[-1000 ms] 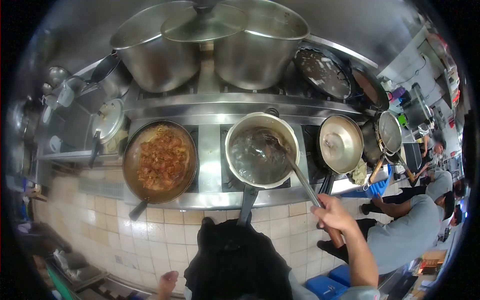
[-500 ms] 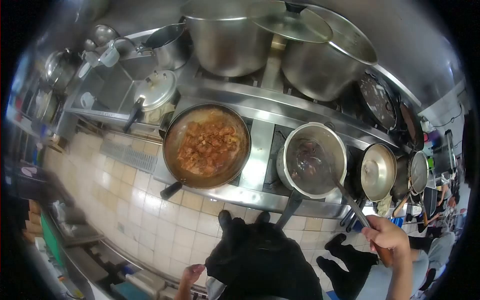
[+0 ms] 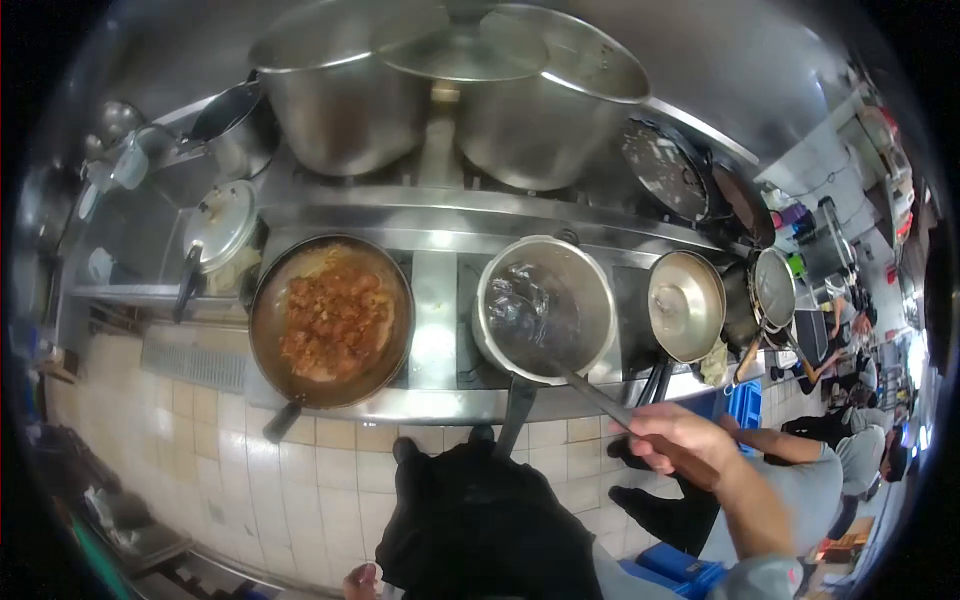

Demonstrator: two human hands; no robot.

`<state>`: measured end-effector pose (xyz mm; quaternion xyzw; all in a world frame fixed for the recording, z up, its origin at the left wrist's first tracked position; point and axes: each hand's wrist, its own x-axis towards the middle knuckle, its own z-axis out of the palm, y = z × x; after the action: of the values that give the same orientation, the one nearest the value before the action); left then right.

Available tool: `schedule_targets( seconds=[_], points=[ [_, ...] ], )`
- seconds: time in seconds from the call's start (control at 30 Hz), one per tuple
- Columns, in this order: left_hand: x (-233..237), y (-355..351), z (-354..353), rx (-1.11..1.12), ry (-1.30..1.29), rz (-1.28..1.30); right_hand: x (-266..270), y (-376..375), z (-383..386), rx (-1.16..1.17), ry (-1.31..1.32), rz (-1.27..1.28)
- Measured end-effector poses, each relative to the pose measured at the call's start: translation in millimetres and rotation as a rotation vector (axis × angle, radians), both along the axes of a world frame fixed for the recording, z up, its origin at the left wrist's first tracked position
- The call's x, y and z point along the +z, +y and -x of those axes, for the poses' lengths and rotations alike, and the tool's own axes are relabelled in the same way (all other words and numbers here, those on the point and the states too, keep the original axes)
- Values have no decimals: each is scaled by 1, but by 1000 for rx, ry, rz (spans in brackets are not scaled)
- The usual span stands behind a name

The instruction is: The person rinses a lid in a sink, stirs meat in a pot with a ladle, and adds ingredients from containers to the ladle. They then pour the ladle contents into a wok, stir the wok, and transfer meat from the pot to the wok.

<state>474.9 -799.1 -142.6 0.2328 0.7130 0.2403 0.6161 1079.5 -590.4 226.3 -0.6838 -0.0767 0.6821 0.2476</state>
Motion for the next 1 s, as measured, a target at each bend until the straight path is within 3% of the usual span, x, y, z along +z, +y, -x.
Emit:
schedule_targets(
  seconds=[0.03,0.13,0.17,0.37,0.47,0.57,0.67,1.0],
  points=[
    [34,22,-9,-197,176,149,-14,-6,-1,-53,77,-45],
    [45,26,0,-403,268,9,-29,-10,7,-119,131,-101],
    [53,34,2,-480,300,89,-34,-12,9,-130,135,-109],
    [132,81,-47,-386,472,200,-68,-29,21,-208,230,-239],
    [114,78,-25,-422,416,62,-70,-34,27,-243,211,-268],
    [95,83,-4,-402,287,96,-75,-44,29,-236,199,-278],
    [7,71,31,-274,338,-81,-72,-53,32,-235,172,-307],
    [20,102,-8,-333,304,-33,-72,-77,38,-264,117,-377]
  ],
)
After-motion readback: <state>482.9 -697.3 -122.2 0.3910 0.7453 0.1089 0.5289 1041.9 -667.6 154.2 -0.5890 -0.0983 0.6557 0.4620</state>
